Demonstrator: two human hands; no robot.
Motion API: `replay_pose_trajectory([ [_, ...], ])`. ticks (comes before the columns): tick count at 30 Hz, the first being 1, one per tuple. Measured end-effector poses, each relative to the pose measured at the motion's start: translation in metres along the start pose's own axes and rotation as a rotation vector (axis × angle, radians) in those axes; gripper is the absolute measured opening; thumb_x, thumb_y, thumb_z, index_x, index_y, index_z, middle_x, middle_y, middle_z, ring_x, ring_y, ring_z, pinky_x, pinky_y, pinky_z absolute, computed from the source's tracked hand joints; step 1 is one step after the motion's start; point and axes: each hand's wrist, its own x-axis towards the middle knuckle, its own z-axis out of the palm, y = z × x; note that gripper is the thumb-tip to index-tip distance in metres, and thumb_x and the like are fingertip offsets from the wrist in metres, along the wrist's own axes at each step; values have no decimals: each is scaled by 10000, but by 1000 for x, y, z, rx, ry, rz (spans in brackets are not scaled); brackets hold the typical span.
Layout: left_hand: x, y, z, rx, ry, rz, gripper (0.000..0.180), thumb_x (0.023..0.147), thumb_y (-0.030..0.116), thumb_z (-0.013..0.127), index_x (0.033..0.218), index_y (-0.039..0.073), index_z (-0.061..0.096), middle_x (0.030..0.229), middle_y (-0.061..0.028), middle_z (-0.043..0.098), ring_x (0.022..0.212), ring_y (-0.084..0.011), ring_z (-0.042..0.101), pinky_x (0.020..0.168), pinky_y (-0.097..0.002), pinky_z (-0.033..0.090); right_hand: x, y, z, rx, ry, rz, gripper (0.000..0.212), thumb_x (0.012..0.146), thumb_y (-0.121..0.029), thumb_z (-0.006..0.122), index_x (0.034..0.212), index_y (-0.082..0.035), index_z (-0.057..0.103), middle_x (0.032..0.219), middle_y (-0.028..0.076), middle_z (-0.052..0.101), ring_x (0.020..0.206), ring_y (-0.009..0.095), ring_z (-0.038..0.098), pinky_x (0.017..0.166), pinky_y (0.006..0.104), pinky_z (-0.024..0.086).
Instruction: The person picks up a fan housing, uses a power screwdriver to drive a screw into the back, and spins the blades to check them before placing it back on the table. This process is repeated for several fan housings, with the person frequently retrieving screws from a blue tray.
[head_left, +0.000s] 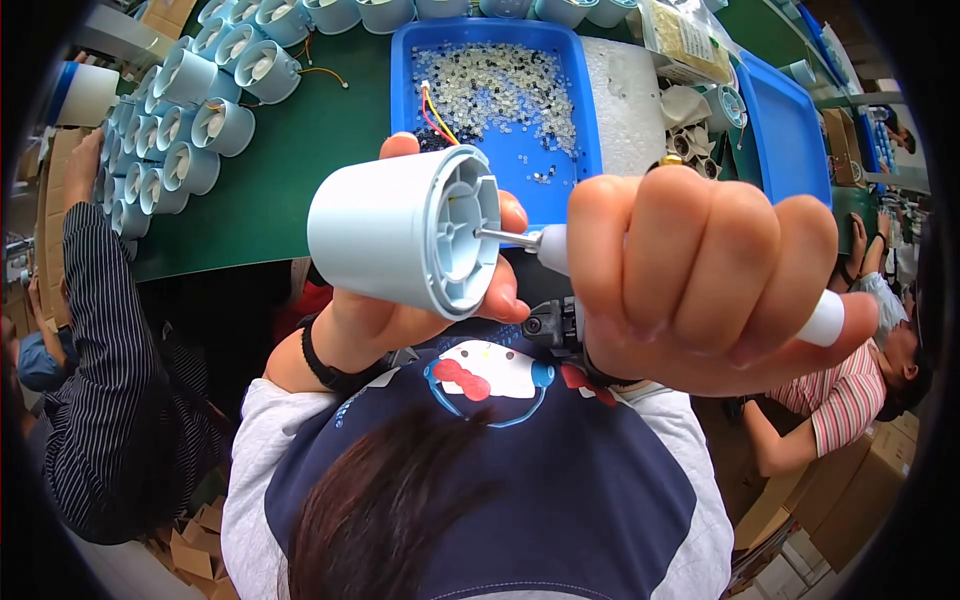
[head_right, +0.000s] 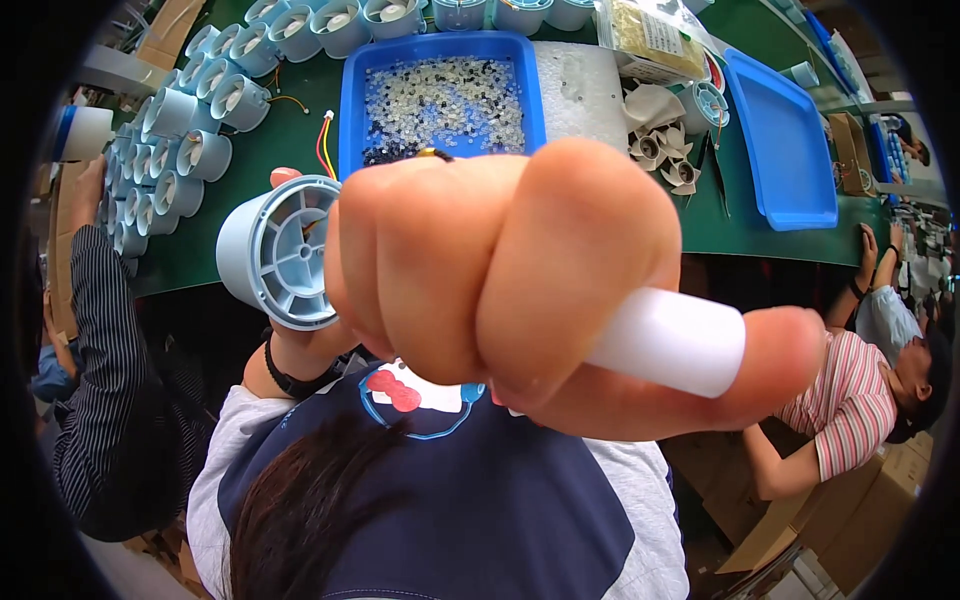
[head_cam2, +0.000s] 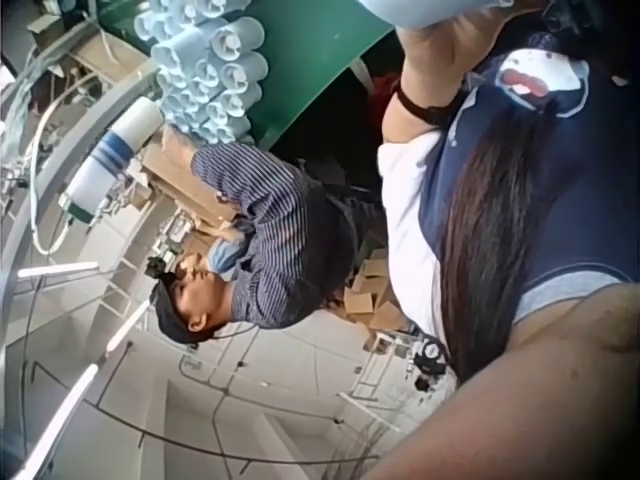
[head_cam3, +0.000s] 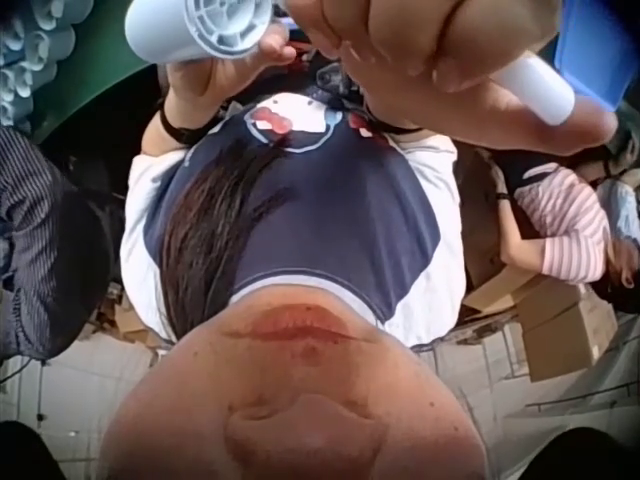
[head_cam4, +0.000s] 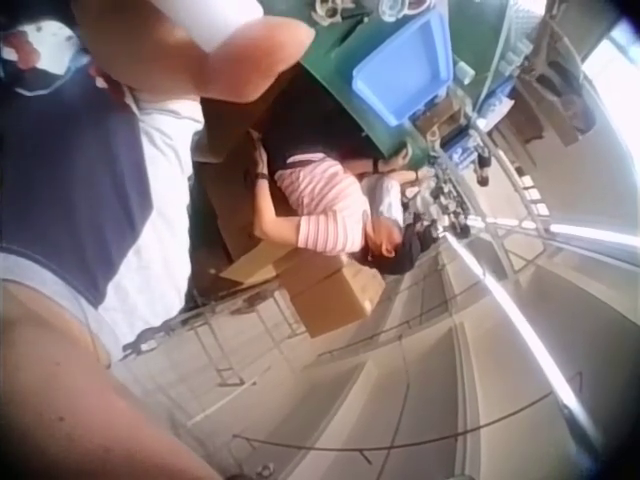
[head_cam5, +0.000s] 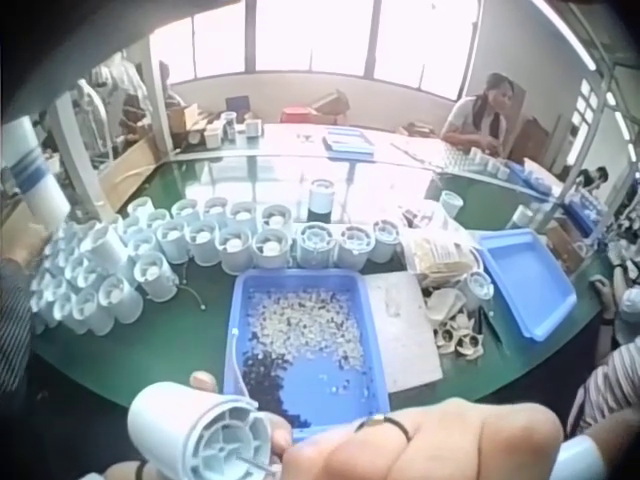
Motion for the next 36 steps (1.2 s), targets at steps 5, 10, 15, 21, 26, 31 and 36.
replay_pose_trajectory([
  [5,-1,-4,-2,-64,-17,-18,527,842,347,515,1302,351,258,1237,-261,334,944,-435,516,799,-538,447,-2,4,0,16,11,14,376,906,-387,341,635,-134,399,527,-17,419,498,112,377,501,249,377],
  [10,3,-5,10,4,47,21,518,844,313,522,1303,304,282,1271,-218,329,1054,-445,443,800,-557,437,4,5,-3,-2,22,45,391,903,-411,328,642,-129,398,527,-17,423,486,113,380,495,253,385],
  [15,28,5,14,-523,-21,-299,492,845,282,511,1285,205,307,1280,-188,346,1104,-370,426,830,-495,438,11,13,-6,151,25,-73,348,873,-344,395,606,-122,377,513,-4,440,453,114,394,452,268,387],
  [21,24,-15,50,-272,214,-232,450,833,229,512,1239,114,355,1276,-151,380,1133,-269,428,837,-388,443,26,9,-9,213,-102,-206,220,770,-171,455,570,-114,385,483,25,434,401,126,390,392,258,357],
  [26,28,-35,51,31,243,45,439,804,171,550,1205,118,380,1216,-150,420,1094,-226,450,823,-324,437,28,3,-14,302,-221,-181,184,743,-112,448,565,-109,404,464,37,417,379,130,379,371,246,342],
  [31,30,-40,35,9,95,216,457,773,115,593,1183,132,392,1143,-157,460,1049,-199,470,815,-280,426,26,4,-17,313,-244,-172,235,810,-130,416,576,-104,422,449,36,400,370,131,370,363,240,333],
  [36,34,-9,38,301,231,108,533,779,254,577,1235,122,336,1187,-157,435,1082,-254,449,855,-374,398,16,13,-15,272,-87,-279,530,873,-550,232,597,-112,345,550,49,394,439,164,317,557,323,375],
])
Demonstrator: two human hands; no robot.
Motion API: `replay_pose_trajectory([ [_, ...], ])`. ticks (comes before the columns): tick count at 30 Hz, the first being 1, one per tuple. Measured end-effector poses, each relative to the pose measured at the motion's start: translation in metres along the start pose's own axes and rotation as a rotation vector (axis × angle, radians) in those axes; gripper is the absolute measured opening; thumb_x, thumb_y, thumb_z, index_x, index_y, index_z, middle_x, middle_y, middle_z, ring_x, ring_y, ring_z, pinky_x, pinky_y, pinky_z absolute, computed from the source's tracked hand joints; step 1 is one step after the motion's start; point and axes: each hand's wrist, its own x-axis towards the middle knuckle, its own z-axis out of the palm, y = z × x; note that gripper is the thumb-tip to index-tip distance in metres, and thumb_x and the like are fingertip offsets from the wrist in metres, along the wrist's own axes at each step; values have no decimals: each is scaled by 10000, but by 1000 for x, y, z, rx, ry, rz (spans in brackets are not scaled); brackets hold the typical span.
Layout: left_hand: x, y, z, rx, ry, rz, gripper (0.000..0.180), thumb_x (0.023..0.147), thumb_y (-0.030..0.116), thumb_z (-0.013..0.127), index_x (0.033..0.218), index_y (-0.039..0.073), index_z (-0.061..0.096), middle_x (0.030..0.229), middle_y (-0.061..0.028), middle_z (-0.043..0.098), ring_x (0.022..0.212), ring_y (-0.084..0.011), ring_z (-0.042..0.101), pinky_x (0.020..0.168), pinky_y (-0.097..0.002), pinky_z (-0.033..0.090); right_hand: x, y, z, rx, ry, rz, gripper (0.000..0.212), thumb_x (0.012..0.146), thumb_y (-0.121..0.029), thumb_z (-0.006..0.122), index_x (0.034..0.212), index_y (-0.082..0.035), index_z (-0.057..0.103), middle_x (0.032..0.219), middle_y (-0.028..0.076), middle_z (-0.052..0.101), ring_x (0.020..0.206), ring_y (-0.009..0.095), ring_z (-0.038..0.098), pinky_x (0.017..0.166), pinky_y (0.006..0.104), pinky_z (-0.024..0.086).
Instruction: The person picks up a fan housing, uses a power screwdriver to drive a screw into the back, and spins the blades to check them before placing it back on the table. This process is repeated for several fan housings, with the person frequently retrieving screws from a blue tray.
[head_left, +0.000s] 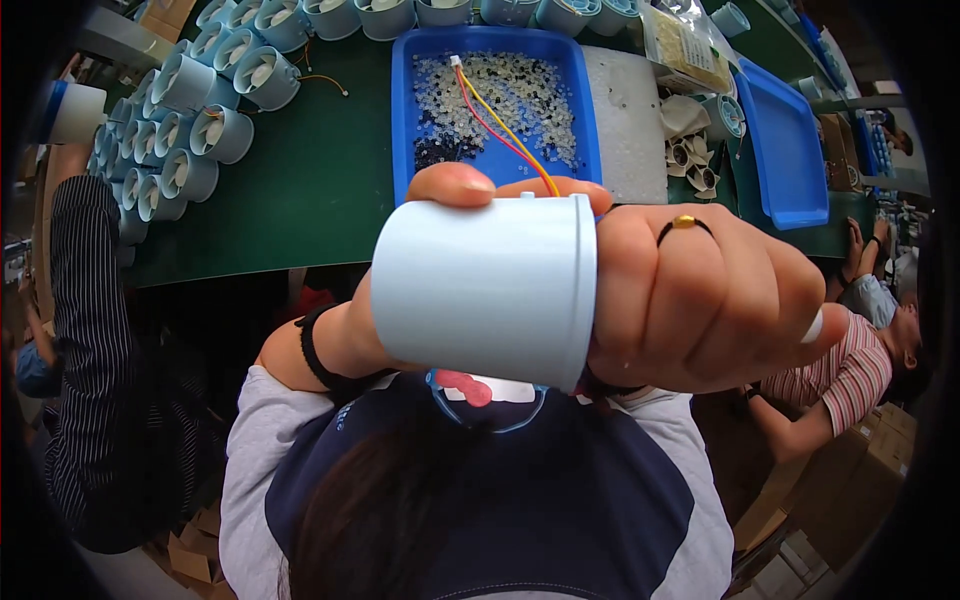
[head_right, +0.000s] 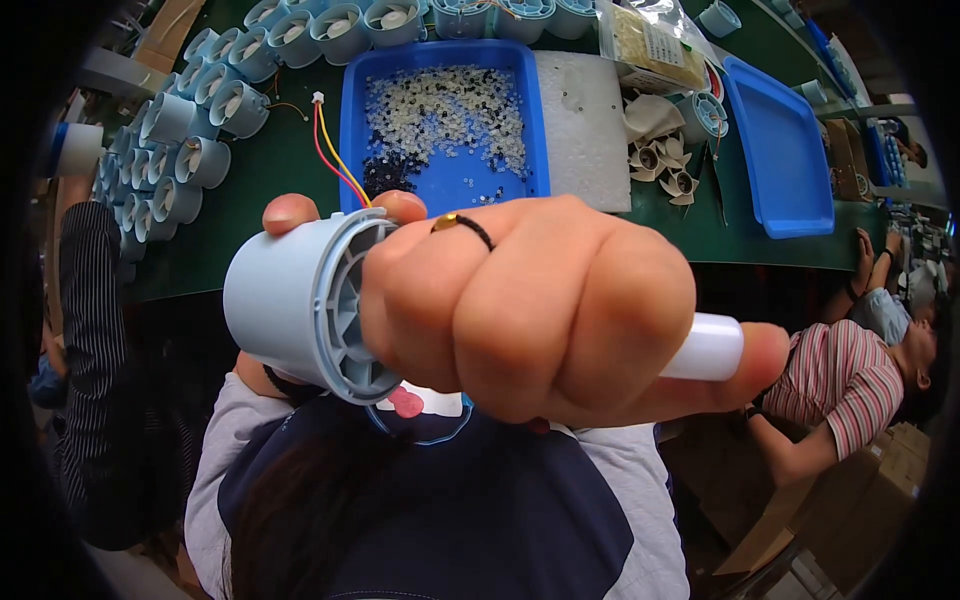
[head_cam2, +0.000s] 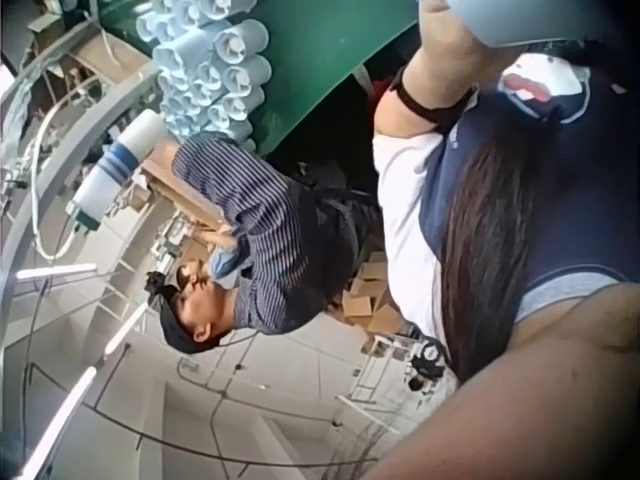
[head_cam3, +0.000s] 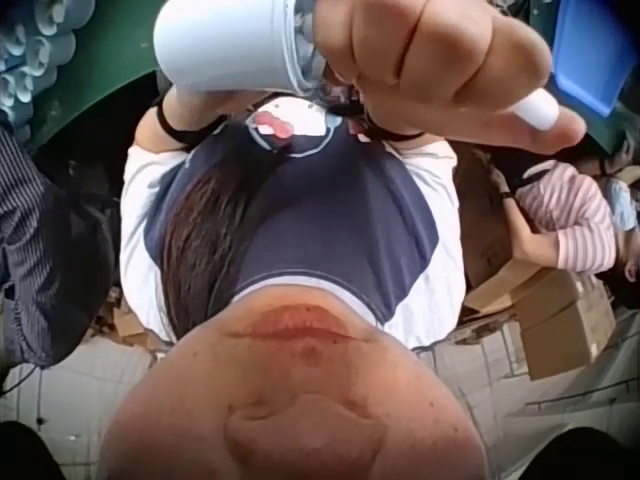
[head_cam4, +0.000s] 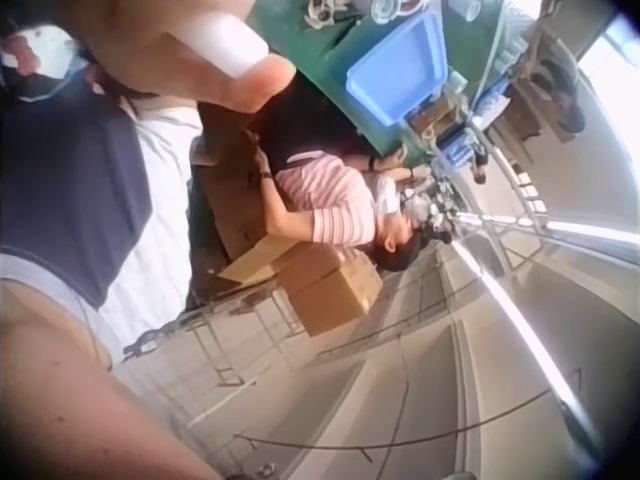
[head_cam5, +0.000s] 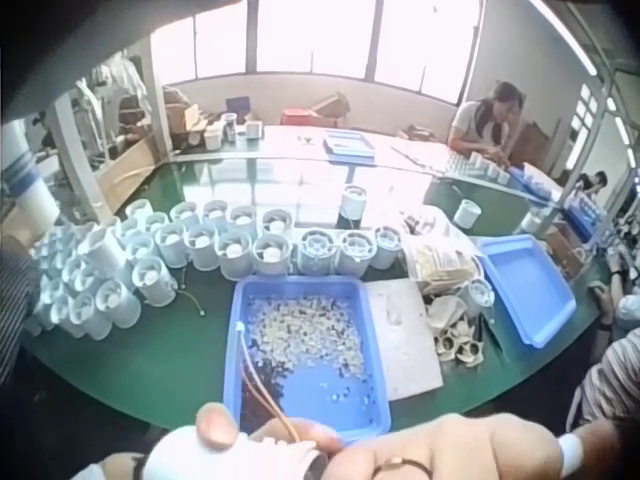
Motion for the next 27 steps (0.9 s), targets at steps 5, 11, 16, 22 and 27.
replay_pose_trajectory([
  [5,6,26,0,312,110,-74,642,785,394,562,1287,112,279,1231,-157,411,1115,-308,427,896,-469,370,-1,-23,-6,-325,214,126,342,835,-409,499,814,-68,516,720,63,547,489,117,411,475,217,374],
  [11,8,44,-3,792,86,2,644,827,424,507,1299,83,233,1212,-170,432,1108,-316,438,927,-482,333,-15,-14,-19,-1604,-245,308,584,582,-260,763,1056,-19,523,986,141,575,705,207,571,584,268,479],
  [16,11,46,-19,1458,95,743,628,840,469,451,1283,72,249,1098,-164,526,1073,-303,460,949,-459,304,-23,-15,-24,-1668,-189,228,585,534,-158,764,1057,-34,531,992,124,582,784,257,614,626,301,517],
  [22,8,56,-23,1283,56,597,636,848,514,360,1278,55,263,1039,-163,554,1006,-280,499,928,-422,335,-19,-21,-28,-1755,-191,196,594,531,-170,770,1056,-31,530,1001,139,578,814,264,611,651,300,519],
  [27,8,59,-25,1124,19,476,661,854,552,284,1273,41,275,991,-162,577,950,-261,531,911,-391,361,-26,-29,-33,-1742,-166,140,612,529,-187,776,1062,-19,527,1019,157,570,860,269,602,692,309,512],
])
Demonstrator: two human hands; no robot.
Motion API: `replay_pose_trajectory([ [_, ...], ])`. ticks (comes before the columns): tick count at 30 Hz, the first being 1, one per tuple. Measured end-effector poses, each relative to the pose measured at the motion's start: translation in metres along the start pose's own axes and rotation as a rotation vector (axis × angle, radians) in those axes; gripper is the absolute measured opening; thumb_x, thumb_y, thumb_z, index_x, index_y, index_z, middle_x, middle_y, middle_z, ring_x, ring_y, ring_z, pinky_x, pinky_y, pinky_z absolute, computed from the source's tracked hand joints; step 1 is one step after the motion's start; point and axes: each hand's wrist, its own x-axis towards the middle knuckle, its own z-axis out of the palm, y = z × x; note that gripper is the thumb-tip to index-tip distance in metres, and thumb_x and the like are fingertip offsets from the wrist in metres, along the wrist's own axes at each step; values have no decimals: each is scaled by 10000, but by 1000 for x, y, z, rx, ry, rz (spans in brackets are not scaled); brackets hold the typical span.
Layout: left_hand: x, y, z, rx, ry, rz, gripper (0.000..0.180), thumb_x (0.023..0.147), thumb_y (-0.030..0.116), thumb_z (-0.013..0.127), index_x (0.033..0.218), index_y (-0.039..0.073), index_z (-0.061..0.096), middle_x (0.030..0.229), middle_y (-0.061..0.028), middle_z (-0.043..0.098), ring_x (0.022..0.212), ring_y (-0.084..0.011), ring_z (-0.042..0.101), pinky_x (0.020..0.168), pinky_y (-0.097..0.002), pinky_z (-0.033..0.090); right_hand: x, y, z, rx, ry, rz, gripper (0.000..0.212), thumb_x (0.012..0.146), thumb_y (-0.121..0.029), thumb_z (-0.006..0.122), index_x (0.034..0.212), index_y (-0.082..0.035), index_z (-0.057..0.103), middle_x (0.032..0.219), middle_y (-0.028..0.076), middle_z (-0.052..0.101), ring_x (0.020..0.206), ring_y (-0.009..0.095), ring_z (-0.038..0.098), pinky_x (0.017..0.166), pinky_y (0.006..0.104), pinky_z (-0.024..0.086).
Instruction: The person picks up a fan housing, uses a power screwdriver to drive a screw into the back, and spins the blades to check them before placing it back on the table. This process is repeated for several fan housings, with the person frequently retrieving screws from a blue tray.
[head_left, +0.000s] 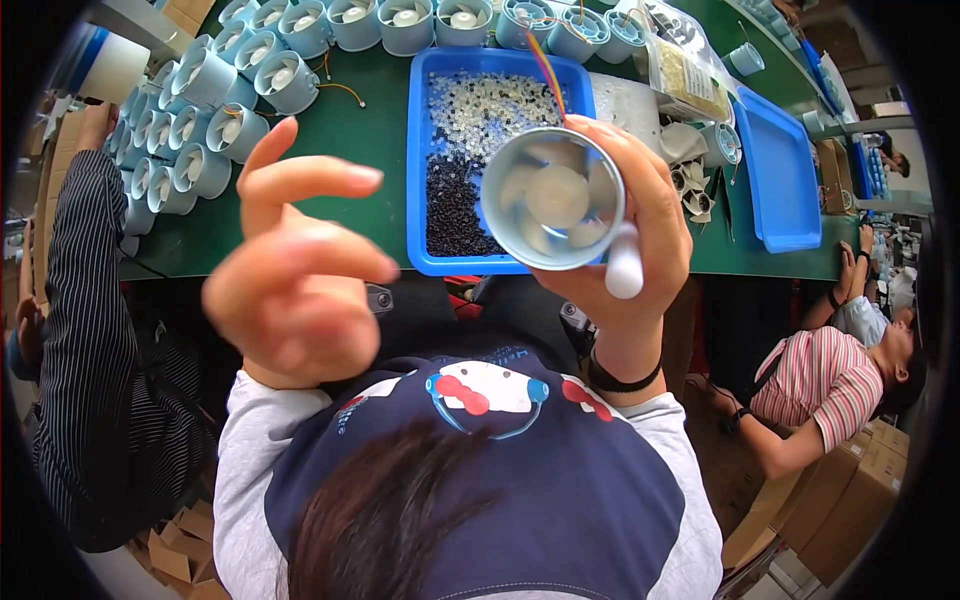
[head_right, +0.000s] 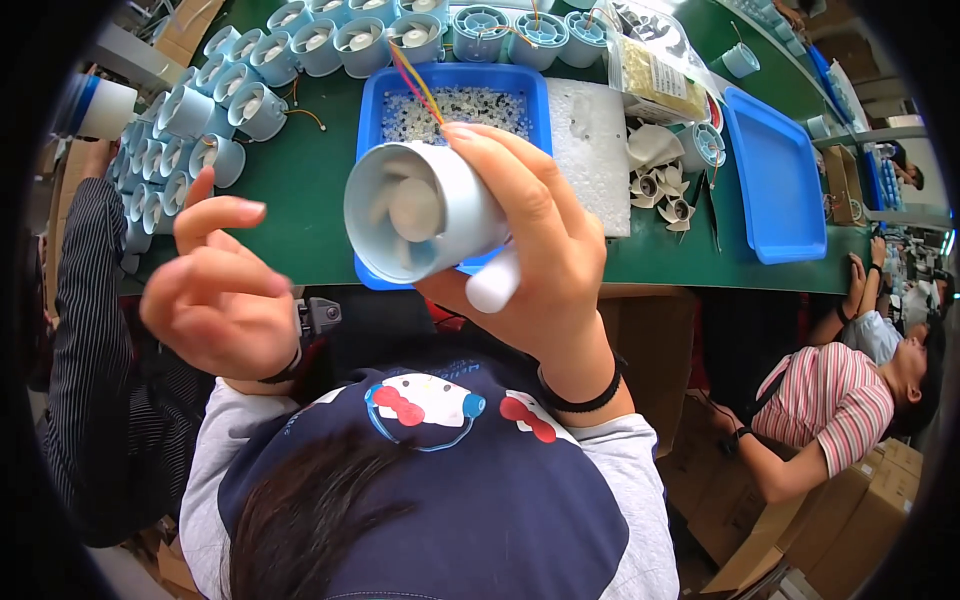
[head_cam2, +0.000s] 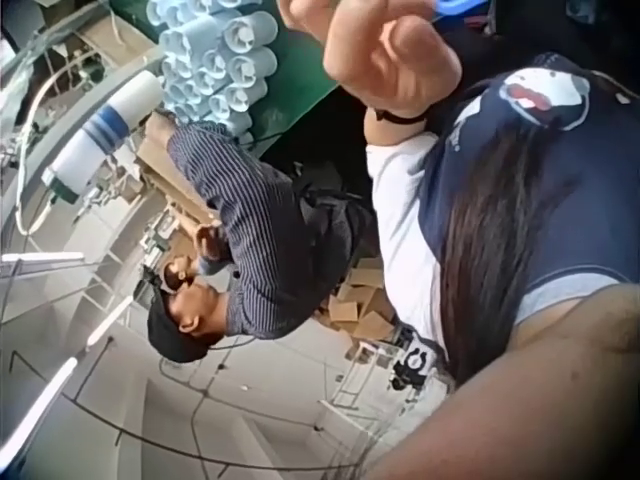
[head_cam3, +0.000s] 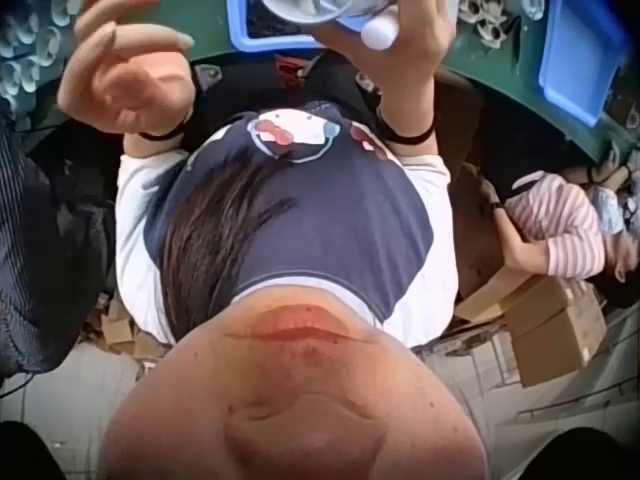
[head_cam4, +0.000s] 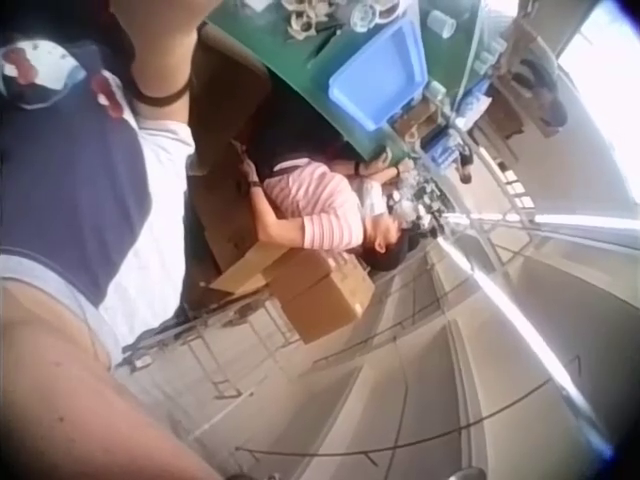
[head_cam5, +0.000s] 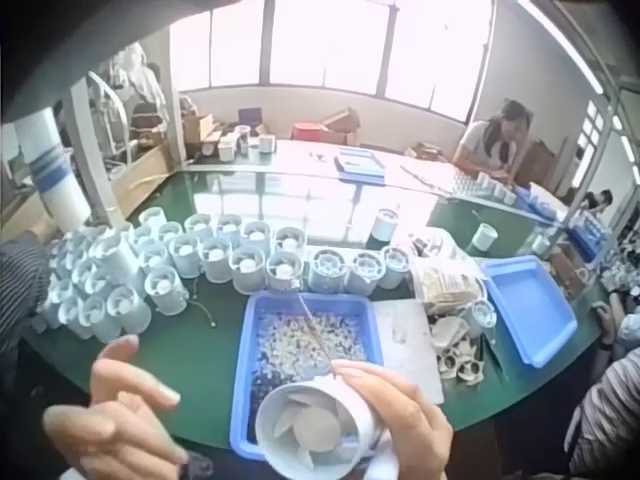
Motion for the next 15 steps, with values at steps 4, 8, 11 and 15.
replay_pose_trajectory([
  [4,0,7,6,-99,-25,-63,682,858,575,239,1271,33,282,962,-161,590,917,-250,551,900,-373,377,1,-2,2,62,-49,-21,600,548,-195,774,1062,-7,528,1028,164,566,846,246,600,668,289,504],
  [8,7,6,18,-766,-88,-1028,556,875,444,401,1219,8,360,971,-129,577,922,-194,565,773,-296,465,4,-14,-8,231,-252,193,510,623,-209,746,1044,-4,543,1050,160,557,779,184,587,590,246,474],
  [11,24,-2,-3,-595,-332,-895,565,860,431,447,1219,3,365,999,-139,567,911,-178,571,757,-290,476,-4,5,-11,437,-133,381,372,723,-225,678,993,4,565,1002,147,576,670,118,549,545,212,429],
  [15,83,-11,-44,-182,-373,-404,394,876,277,468,1184,34,424,1118,-130,514,953,-193,553,811,-317,447,-26,33,-30,413,-53,627,230,795,-215,620,877,-1,604,804,92,612,572,70,515,501,199,397],
])
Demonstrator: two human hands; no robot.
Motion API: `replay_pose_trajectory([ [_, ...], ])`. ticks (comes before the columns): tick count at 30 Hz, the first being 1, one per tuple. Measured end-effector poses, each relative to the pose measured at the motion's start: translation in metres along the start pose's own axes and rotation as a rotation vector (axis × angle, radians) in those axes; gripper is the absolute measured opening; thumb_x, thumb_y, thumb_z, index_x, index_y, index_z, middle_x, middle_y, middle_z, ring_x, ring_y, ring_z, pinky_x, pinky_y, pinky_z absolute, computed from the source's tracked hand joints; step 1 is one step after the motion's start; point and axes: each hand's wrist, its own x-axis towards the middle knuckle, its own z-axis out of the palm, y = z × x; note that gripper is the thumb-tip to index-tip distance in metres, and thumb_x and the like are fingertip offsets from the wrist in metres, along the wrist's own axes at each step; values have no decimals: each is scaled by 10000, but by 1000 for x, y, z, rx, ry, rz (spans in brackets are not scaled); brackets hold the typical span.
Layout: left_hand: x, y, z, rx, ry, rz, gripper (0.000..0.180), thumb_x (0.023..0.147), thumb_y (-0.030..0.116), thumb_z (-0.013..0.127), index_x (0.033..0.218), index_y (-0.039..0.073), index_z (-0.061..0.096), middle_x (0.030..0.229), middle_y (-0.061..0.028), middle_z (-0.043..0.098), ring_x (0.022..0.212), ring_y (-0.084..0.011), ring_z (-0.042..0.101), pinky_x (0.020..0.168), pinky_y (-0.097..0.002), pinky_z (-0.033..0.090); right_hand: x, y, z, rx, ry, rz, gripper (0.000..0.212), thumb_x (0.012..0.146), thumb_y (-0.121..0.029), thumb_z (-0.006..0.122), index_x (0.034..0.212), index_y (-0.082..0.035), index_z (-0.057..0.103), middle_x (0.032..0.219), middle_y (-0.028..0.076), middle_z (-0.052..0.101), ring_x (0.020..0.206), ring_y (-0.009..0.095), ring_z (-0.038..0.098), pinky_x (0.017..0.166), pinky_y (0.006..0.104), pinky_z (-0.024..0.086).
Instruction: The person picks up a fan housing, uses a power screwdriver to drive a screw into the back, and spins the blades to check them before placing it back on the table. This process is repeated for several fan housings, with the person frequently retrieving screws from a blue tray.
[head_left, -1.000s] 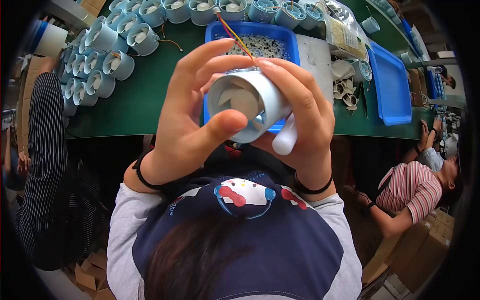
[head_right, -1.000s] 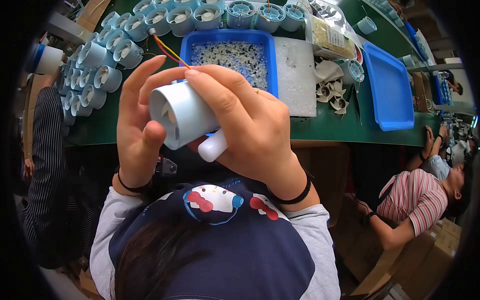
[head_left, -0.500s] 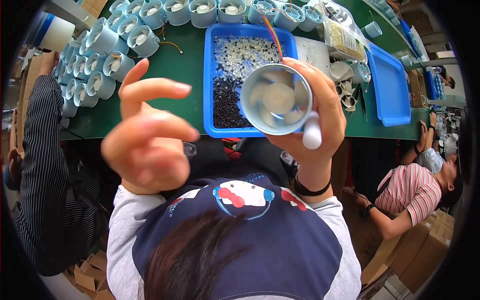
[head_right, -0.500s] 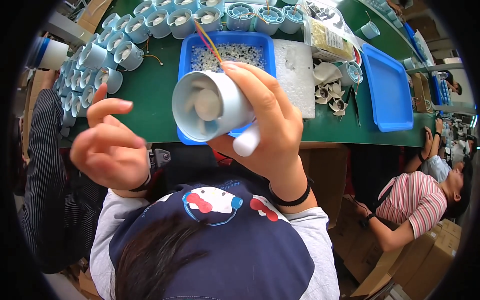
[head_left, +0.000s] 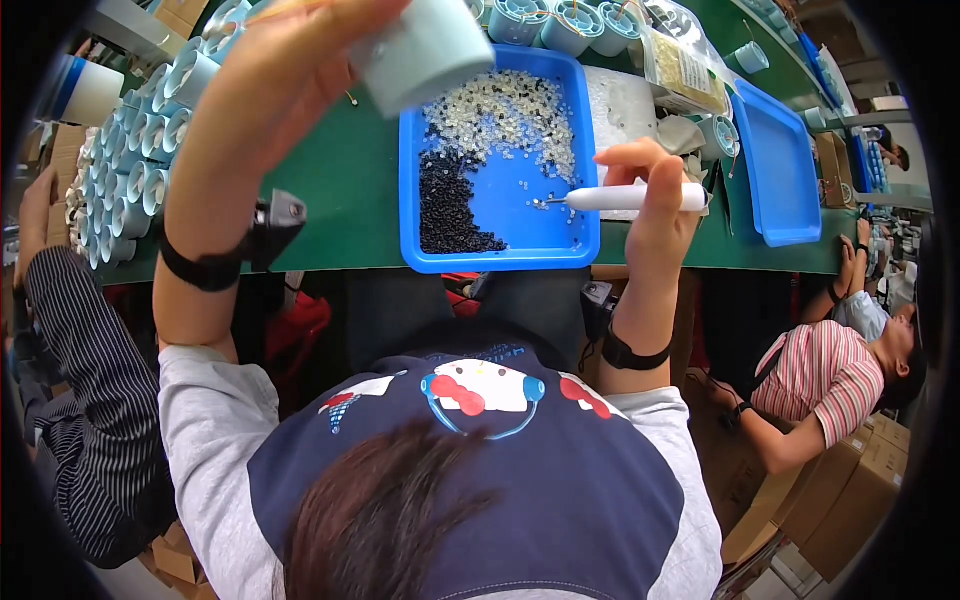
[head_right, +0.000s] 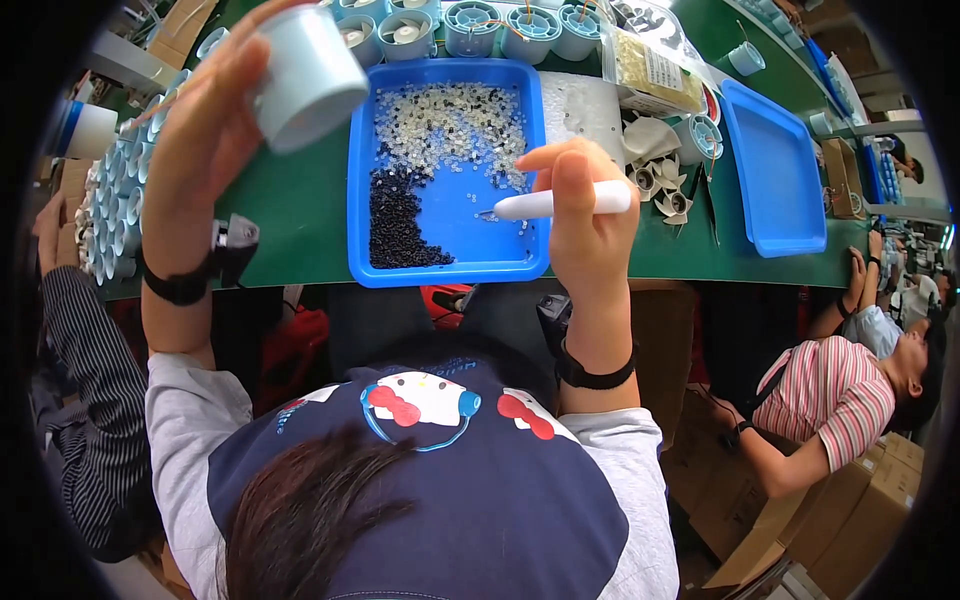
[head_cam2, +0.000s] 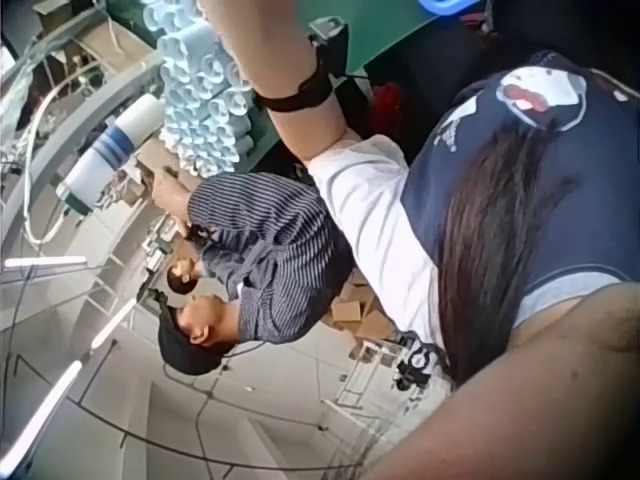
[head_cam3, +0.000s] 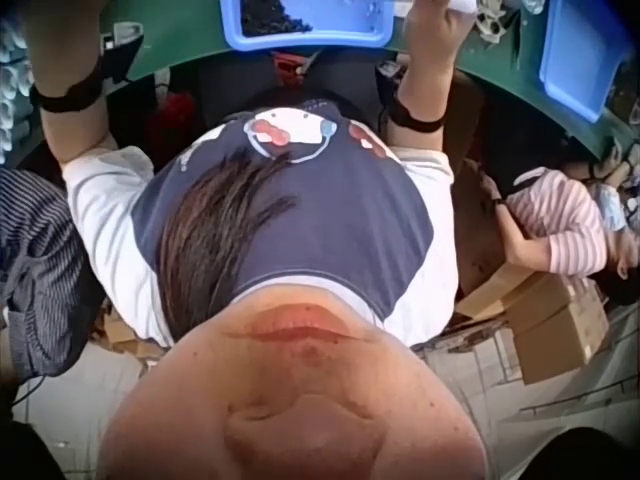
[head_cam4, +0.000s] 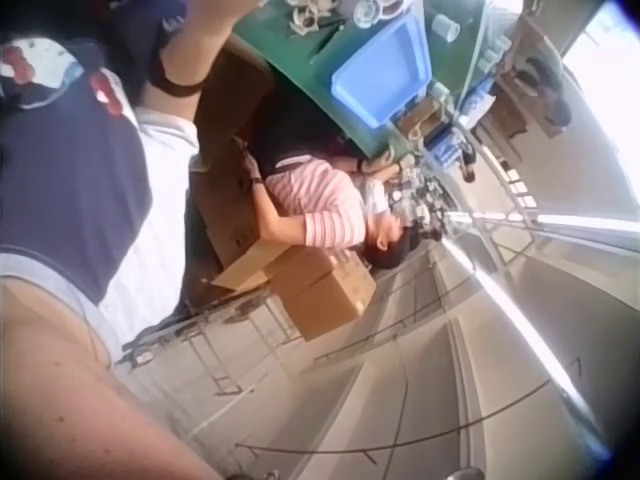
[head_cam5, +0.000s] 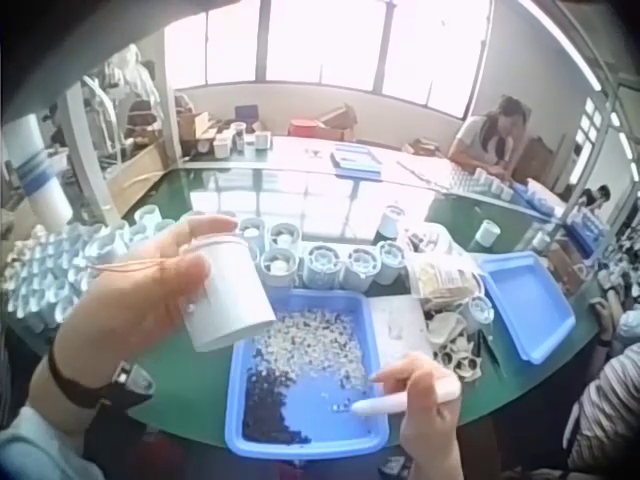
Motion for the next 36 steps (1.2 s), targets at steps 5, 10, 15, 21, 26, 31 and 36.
replay_pose_trajectory([
  [5,79,33,-4,497,396,51,647,680,235,700,1191,-18,394,1094,-233,465,971,-314,505,839,-361,412,8,20,21,-203,90,161,148,779,-147,617,722,-11,606,569,21,574,508,61,501,468,201,388],
  [10,156,1,-65,1372,316,220,659,603,236,726,1136,-32,447,1054,-220,527,975,-315,522,836,-338,420,7,34,26,-286,127,67,139,757,-113,610,664,-16,579,574,33,576,511,72,519,461,211,393],
  [15,197,-37,-106,1509,201,135,655,599,238,720,1141,-14,451,1063,-208,537,1004,-311,512,850,-336,411,9,35,27,-351,108,56,135,733,-100,618,649,-13,558,566,58,581,492,93,532,453,225,406],
  [21,204,-43,-116,1481,149,-99,591,644,218,689,1142,0,457,1116,-192,515,986,-306,521,854,-335,410,10,35,31,-350,78,-4,119,758,-86,608,684,-8,558,546,5,531,483,23,452,434,175,341],
  [26,179,-35,-120,1463,100,-55,568,657,208,681,1138,0,459,1130,-191,506,968,-309,529,843,-340,418,9,33,31,-331,73,47,129,756,-82,605,663,-12,548,535,10,535,472,32,455,427,182,347],
  [31,117,4,-68,1424,135,-24,567,673,191,674,1154,1,441,1138,-189,493,962,-305,529,832,-345,426,9,35,29,-338,70,56,145,751,-68,594,637,-13,524,514,13,525,462,42,458,417,192,347],
  [36,23,3,-96,1650,142,239,455,848,295,502,1229,66,403,1178,-143,468,1090,-259,451,913,-333,357,6,29,36,-401,24,42,175,742,-45,574,595,-16,484,499,19,507,453,46,444,409,205,342],
])
